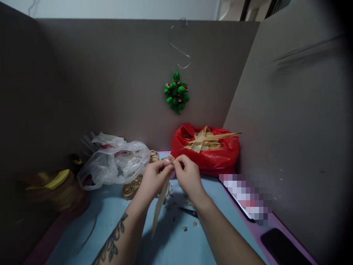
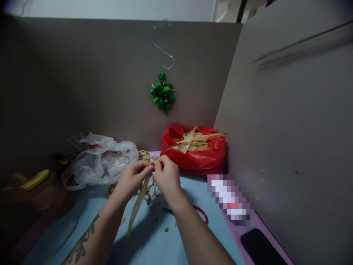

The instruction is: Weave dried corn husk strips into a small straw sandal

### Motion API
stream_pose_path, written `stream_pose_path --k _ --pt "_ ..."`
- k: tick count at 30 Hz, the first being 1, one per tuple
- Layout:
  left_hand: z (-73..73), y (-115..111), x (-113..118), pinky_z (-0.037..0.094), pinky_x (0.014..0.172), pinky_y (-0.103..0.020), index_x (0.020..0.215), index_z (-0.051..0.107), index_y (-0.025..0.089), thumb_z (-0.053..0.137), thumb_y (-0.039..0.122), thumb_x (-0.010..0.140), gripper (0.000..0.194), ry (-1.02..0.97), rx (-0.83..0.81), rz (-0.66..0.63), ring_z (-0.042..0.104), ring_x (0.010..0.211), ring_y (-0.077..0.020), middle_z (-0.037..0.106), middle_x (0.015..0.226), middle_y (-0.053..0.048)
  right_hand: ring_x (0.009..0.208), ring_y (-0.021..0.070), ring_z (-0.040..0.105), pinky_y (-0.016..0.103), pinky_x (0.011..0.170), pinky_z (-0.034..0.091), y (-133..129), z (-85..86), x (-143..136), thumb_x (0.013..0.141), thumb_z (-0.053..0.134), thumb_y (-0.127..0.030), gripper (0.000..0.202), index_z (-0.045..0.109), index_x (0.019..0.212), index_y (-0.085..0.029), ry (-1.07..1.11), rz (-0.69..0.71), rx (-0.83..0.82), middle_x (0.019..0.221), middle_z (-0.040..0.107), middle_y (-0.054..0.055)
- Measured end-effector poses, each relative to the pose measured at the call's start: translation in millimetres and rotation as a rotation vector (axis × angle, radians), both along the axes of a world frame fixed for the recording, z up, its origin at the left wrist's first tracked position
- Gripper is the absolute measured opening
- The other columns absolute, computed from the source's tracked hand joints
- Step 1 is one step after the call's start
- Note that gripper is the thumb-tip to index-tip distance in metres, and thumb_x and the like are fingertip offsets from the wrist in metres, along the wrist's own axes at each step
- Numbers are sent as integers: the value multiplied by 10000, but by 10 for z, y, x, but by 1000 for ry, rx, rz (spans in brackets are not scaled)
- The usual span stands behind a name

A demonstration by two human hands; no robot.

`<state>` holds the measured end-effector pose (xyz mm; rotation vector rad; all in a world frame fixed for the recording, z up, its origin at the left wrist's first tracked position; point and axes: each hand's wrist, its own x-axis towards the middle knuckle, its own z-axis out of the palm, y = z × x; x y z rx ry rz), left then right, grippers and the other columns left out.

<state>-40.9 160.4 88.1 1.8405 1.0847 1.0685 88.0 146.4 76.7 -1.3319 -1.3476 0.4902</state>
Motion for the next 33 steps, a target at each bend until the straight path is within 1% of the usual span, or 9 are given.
stream_pose_path --k 5,8,11,16,20,23,26,31,33 --pt "54 -148 63 444 714 -263 942 697 178 486 217 840 238 228 242 4 595 781 -170 682 872 -60 498 112 453 231 489 362 41 -23 24 696 585 -342 186 542 625 -175 491 170 -114 544 513 -35" --pt "122 -252 65 442 697 -279 1068 654 166 451 161 846 301 448 355 5 573 780 -180 646 897 -92 489 96 425 221 474 335 53 -12 18 654 632 -347 203 545 623 -165 601 188 -113 537 505 -40" --pt "125 -262 66 446 692 -283 1116 635 171 446 133 838 338 488 388 32 563 782 -182 625 874 -91 500 88 409 212 478 324 62 0 0 638 645 -352 220 517 625 -175 637 202 -92 545 481 -52" --pt "7 -79 53 465 783 -306 982 696 175 487 202 834 257 152 235 142 598 881 -198 672 933 -95 497 93 416 216 489 333 95 -41 -16 671 615 -371 224 478 656 -194 603 308 -128 556 478 -49" --pt "-31 -4 47 480 777 -303 960 690 166 546 242 789 236 -43 35 97 625 876 -207 700 963 -81 513 104 434 221 486 342 105 -85 -16 723 590 -416 248 483 684 -196 486 364 -135 574 477 -37" --pt "-19 -8 37 469 679 -260 835 687 145 556 241 768 176 -76 3 38 615 742 -175 696 812 -53 533 108 435 222 498 349 96 -83 1 740 579 -404 243 482 670 -192 401 387 -128 583 469 -36" --pt "-16 -10 24 424 602 -232 724 658 140 576 262 751 150 -44 27 73 567 645 -145 652 688 -24 538 109 429 223 509 347 80 -62 19 755 553 -360 204 485 663 -192 327 373 -114 586 465 -40" --pt "-39 12 29 389 568 -222 681 596 148 544 306 777 192 -39 32 64 513 607 -124 572 630 4 574 124 463 231 542 349 36 -11 12 766 515 -267 126 519 667 -189 88 180 -48 608 513 -27" --pt "-49 22 36 390 558 -217 673 564 154 523 320 791 208 -77 -8 32 506 592 -118 543 614 13 575 125 472 230 540 352 21 10 15 764 514 -260 119 530 671 -188 80 168 -43 603 521 -27"
